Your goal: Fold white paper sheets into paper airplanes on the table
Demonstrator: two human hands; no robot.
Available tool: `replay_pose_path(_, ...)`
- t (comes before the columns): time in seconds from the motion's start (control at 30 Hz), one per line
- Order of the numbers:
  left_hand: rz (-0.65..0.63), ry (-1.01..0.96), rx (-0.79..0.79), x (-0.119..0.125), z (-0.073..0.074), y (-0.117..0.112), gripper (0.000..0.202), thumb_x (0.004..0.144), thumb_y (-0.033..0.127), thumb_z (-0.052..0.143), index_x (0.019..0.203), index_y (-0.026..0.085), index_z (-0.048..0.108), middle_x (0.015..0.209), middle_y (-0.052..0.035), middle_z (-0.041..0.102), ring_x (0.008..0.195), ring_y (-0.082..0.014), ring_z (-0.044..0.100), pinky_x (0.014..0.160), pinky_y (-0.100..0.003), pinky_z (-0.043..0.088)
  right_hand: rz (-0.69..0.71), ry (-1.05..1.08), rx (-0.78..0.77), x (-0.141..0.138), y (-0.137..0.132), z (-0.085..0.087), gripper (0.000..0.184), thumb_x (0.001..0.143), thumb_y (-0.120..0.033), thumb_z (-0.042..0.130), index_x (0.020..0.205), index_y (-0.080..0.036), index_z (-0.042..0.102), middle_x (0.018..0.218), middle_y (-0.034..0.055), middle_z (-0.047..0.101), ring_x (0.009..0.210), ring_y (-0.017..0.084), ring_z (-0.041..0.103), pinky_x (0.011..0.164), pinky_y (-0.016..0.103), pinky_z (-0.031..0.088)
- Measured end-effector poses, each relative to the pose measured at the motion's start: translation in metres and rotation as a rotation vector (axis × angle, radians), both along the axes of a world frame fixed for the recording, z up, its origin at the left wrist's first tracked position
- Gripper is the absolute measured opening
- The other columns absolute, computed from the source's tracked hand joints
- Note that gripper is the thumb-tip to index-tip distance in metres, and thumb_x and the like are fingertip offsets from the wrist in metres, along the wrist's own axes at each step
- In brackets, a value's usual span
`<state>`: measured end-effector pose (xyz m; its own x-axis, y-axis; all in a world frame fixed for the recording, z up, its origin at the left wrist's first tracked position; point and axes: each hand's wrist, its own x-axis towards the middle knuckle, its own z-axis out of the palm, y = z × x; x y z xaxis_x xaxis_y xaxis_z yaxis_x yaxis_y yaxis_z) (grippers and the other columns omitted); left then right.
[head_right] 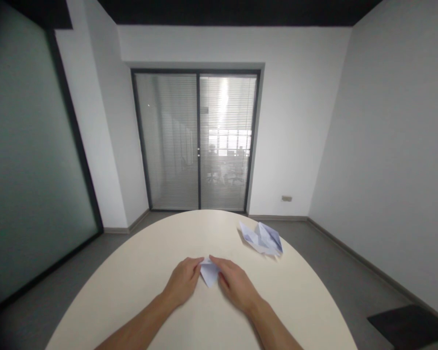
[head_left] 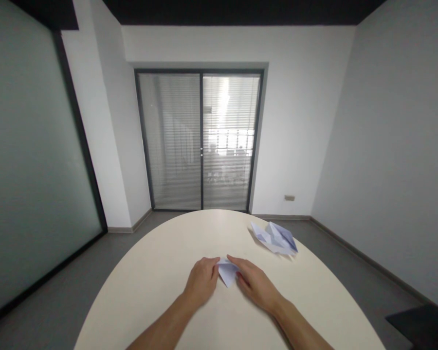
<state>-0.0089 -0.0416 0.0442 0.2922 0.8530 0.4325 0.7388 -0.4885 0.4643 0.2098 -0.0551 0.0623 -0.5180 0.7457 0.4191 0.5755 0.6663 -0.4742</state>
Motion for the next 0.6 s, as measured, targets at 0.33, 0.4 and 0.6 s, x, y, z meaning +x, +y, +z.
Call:
replay_pose_path(0.33, -0.038, -0.001, 0.047, 0.001, 0.003, -0.002, 0.031, 0.093, 0.016, 0.045, 0.105, 0.022, 0.073, 0.105, -0.0048, 0.073, 0.100, -0.0214, 0.062, 0.095, -0.035, 0.046, 0.029, -0.053, -0.024, -0.007, -0.008, 0.008, 0.048, 0.086, -0.013, 0.046, 0.127, -0.026, 0.065, 0.130, 0.0055, 0.066, 0.119, 0.021, 0.059, 0.107, 0.039, 0.044)
replay_pose_path(0.4, -0.041, 0.004, 0.057, 0.001, 0.002, -0.002, 0.028, 0.093, 0.019, 0.048, 0.107, 0.022, 0.072, 0.107, -0.0052, 0.072, 0.102, -0.0222, 0.061, 0.096, -0.036, 0.046, 0.032, -0.069, -0.030, -0.008, -0.009, 0.008, 0.048, 0.085, -0.012, 0.046, 0.126, -0.026, 0.066, 0.129, 0.0057, 0.066, 0.119, 0.021, 0.059, 0.106, 0.039, 0.044)
replay_pose_path(0.6, -0.069, 0.037, 0.067, 0.000, -0.005, 0.000, 0.027, 0.088, 0.024, 0.058, 0.112, 0.021, 0.070, 0.112, -0.0067, 0.071, 0.105, -0.0246, 0.060, 0.098, -0.040, 0.045, 0.054, -0.093, -0.032, -0.009, -0.012, 0.013, 0.041, 0.085, -0.017, 0.050, 0.119, -0.026, 0.070, 0.129, 0.0069, 0.066, 0.120, 0.023, 0.059, 0.106, 0.040, 0.044)
